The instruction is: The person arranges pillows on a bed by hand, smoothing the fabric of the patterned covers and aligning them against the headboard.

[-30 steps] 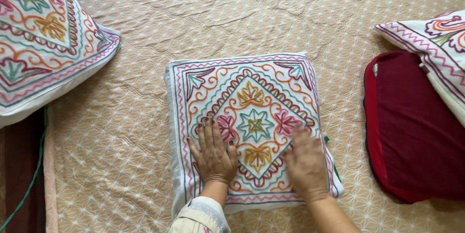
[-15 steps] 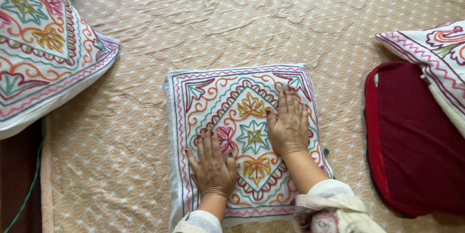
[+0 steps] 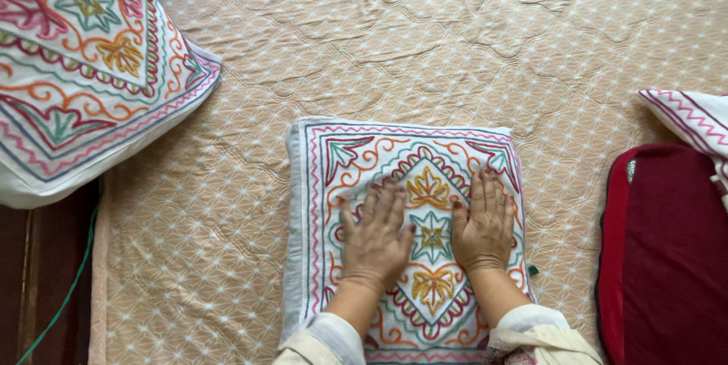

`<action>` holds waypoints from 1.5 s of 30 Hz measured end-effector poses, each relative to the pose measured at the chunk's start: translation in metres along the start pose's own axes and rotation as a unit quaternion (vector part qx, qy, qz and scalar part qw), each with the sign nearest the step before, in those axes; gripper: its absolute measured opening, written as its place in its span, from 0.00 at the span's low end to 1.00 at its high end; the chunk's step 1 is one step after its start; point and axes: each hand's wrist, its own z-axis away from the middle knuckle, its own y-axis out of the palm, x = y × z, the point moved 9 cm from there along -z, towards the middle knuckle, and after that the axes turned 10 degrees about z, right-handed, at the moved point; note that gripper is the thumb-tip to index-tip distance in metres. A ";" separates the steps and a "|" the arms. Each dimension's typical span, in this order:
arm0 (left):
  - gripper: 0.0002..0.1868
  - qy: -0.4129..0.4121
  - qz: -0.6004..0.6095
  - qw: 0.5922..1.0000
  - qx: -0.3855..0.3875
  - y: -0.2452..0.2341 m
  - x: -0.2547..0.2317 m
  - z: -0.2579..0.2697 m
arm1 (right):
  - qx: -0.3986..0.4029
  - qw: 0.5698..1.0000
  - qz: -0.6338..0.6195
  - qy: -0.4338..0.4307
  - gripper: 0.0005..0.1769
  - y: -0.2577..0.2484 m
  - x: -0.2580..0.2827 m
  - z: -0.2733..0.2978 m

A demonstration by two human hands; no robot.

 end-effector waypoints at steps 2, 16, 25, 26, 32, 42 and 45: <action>0.36 -0.061 -0.036 0.997 -0.024 -0.019 0.041 -0.003 | -0.002 1.000 -0.012 -0.004 0.36 0.000 0.001 0.004; 0.43 -0.370 0.285 0.860 -0.205 0.026 0.144 0.272 | 0.114 0.993 -0.018 -0.040 0.42 0.017 -0.011 -0.016; 0.19 -0.481 0.523 0.572 -0.411 0.039 0.169 0.292 | 0.279 0.944 -0.168 -0.056 0.29 -0.007 -0.048 0.011; 0.18 -0.452 0.553 0.554 -0.429 0.027 0.164 0.286 | 0.280 0.936 -0.205 -0.054 0.26 -0.024 -0.051 0.021; 0.19 -0.319 0.636 0.565 -0.418 -0.103 0.079 0.169 | 0.258 0.934 -0.233 -0.078 0.25 -0.139 -0.056 0.029; 0.18 -0.045 0.405 0.886 -0.221 -0.326 -0.165 -0.003 | 0.125 0.916 -0.302 -0.232 0.32 -0.423 0.029 -0.046; 0.18 -0.033 0.387 0.907 -0.165 -0.356 -0.192 -0.012 | 0.156 0.871 -0.395 -0.247 0.43 -0.466 0.064 -0.047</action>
